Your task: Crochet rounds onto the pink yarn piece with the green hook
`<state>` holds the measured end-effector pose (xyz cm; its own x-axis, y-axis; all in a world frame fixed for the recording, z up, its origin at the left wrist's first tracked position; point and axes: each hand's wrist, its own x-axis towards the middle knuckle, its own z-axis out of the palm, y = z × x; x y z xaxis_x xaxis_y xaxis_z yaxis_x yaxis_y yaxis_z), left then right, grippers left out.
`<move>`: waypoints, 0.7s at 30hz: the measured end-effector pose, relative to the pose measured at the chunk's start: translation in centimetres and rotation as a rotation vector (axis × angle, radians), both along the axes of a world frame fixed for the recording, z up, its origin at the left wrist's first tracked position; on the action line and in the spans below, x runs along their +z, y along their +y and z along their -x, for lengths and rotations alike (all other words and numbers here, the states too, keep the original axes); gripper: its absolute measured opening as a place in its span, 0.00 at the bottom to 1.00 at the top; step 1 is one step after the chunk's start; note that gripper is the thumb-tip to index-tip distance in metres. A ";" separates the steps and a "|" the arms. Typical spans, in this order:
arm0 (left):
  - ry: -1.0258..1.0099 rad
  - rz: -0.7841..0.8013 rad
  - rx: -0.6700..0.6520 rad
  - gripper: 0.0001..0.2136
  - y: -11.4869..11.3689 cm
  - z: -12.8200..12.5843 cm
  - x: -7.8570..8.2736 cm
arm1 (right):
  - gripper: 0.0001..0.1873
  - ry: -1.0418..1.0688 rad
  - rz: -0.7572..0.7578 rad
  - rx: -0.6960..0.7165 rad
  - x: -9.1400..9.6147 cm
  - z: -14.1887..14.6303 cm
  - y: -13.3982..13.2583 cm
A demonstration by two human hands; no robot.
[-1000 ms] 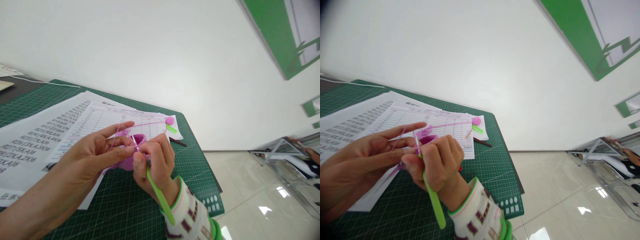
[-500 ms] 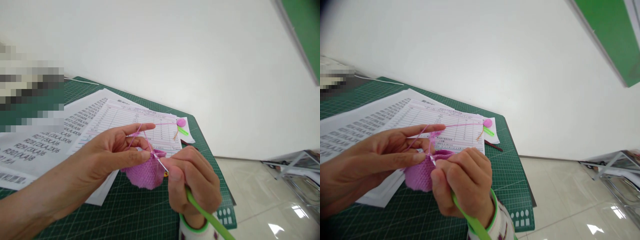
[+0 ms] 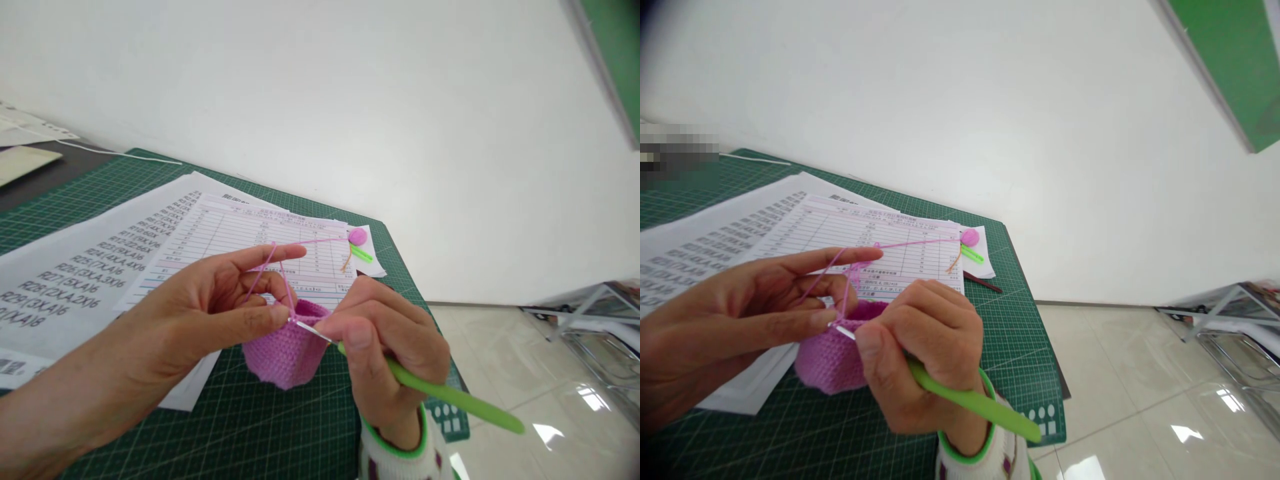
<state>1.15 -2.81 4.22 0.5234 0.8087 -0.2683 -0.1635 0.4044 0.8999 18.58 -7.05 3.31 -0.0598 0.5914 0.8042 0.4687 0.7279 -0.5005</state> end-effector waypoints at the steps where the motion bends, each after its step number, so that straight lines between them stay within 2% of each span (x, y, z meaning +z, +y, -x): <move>1: -0.008 -0.005 -0.005 0.25 0.0 0.0 0.0 | 0.17 0.003 -0.011 -0.011 -0.1 0.0 0.0; 7: -0.089 0.033 -0.103 0.29 0.4 0.6 -1.3 | 0.12 -0.072 -0.078 -0.111 -0.3 0.3 0.1; 13: -0.078 0.066 -0.147 0.30 0.4 0.8 -2.0 | 0.11 -0.089 0.067 -0.116 -0.3 0.8 0.5; 17: -0.014 -0.063 -0.039 0.31 0.2 0.0 -1.5 | 0.14 -0.104 0.089 -0.205 -0.7 1.2 0.4; 21: 0.027 -0.132 0.130 0.34 -0.2 -1.0 -1.2 | 0.15 -0.155 -0.012 -0.316 -0.9 1.5 0.4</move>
<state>2.15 -3.05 2.98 0.4064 0.8982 -0.1676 -0.1817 0.2593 0.9486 17.10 -6.60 2.39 0.0027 0.5910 0.8067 0.7418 0.5398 -0.3980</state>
